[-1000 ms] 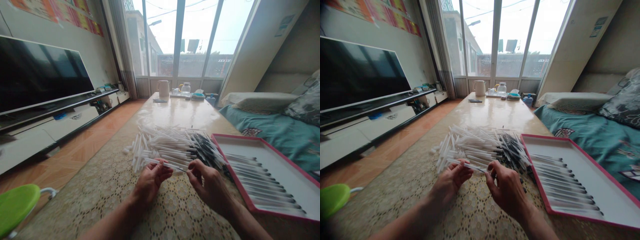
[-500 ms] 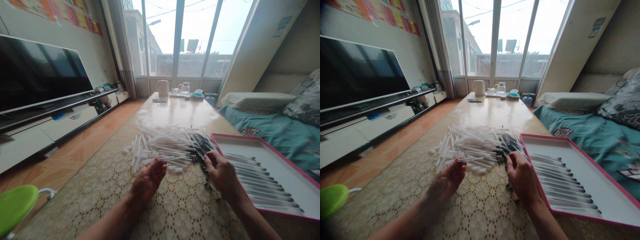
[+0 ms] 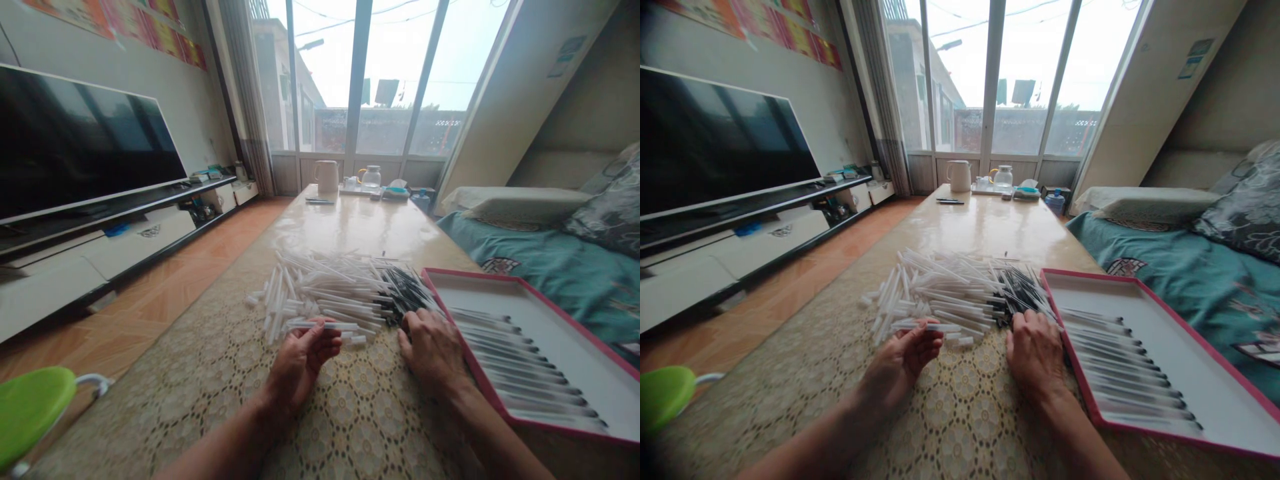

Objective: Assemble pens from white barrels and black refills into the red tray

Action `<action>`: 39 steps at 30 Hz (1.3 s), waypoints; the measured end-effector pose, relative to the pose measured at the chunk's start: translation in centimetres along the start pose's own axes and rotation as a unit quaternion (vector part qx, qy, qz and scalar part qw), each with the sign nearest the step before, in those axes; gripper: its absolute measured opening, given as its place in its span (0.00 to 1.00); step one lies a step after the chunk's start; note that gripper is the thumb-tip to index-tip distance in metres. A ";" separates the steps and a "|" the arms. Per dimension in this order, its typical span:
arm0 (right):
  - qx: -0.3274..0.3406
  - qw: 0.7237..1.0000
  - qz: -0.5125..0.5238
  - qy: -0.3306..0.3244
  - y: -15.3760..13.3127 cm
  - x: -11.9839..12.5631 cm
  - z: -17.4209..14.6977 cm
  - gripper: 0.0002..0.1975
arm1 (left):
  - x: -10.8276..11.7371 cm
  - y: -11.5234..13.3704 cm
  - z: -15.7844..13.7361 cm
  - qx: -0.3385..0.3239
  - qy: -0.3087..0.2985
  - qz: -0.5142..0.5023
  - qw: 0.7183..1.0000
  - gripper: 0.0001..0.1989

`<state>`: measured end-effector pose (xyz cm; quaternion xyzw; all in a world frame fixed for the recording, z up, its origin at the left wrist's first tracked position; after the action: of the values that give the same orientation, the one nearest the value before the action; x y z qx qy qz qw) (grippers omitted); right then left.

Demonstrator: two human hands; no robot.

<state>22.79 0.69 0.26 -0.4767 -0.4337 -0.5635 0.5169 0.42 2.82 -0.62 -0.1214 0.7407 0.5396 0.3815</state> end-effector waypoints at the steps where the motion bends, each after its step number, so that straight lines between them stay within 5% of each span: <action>1: 0.013 1.000 0.024 0.003 -0.1 0.1 0.0 0.05 | 0.0 -0.1 0.0 0.000 -0.002 0.004 1.000 0.04; 4: 0.069 0.980 0.187 -0.001 -0.8 0.7 -0.3 0.05 | 0.1 -0.2 0.1 0.006 -0.007 0.012 1.000 0.05; 8: 0.109 0.874 0.467 -0.080 -2.8 1.0 -1.1 0.06 | -0.1 -0.2 0.1 0.013 -0.016 0.023 1.000 0.05; 11: 0.120 0.811 0.565 -0.093 -4.0 1.2 -1.5 0.07 | -0.3 -0.2 0.1 0.021 -0.014 0.032 0.999 0.06; 14: 0.120 0.782 0.605 -0.091 -4.4 1.2 -1.7 0.07 | -0.6 -0.1 0.0 0.027 -0.018 0.040 0.999 0.07; 32: 0.096 0.707 0.686 -0.144 -4.9 0.6 -1.8 0.15 | -0.6 -0.3 -0.1 0.024 -0.048 0.046 0.997 0.10; 34: 0.094 0.713 0.678 -0.152 -4.9 0.4 -1.8 0.17 | -0.6 -0.4 -0.1 0.025 -0.056 0.049 0.997 0.10; 39: 0.107 0.784 0.593 -0.151 -4.6 -0.1 -1.8 0.22 | -0.6 -0.5 0.0 0.022 -0.071 0.062 0.995 0.12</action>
<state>18.08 -0.69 -0.10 -0.6607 -0.1952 -0.0169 0.7246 1.13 2.48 -0.53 -0.0287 0.7298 0.5527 0.4014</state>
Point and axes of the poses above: each hand's wrist, its own z-axis towards the middle knuckle, its own x-axis out of the back of the hand, y = z × x, the point moved 2 cm from there along z, towards the middle knuckle, and after that the axes turned 12 degrees about -y, right-handed, at the moved point
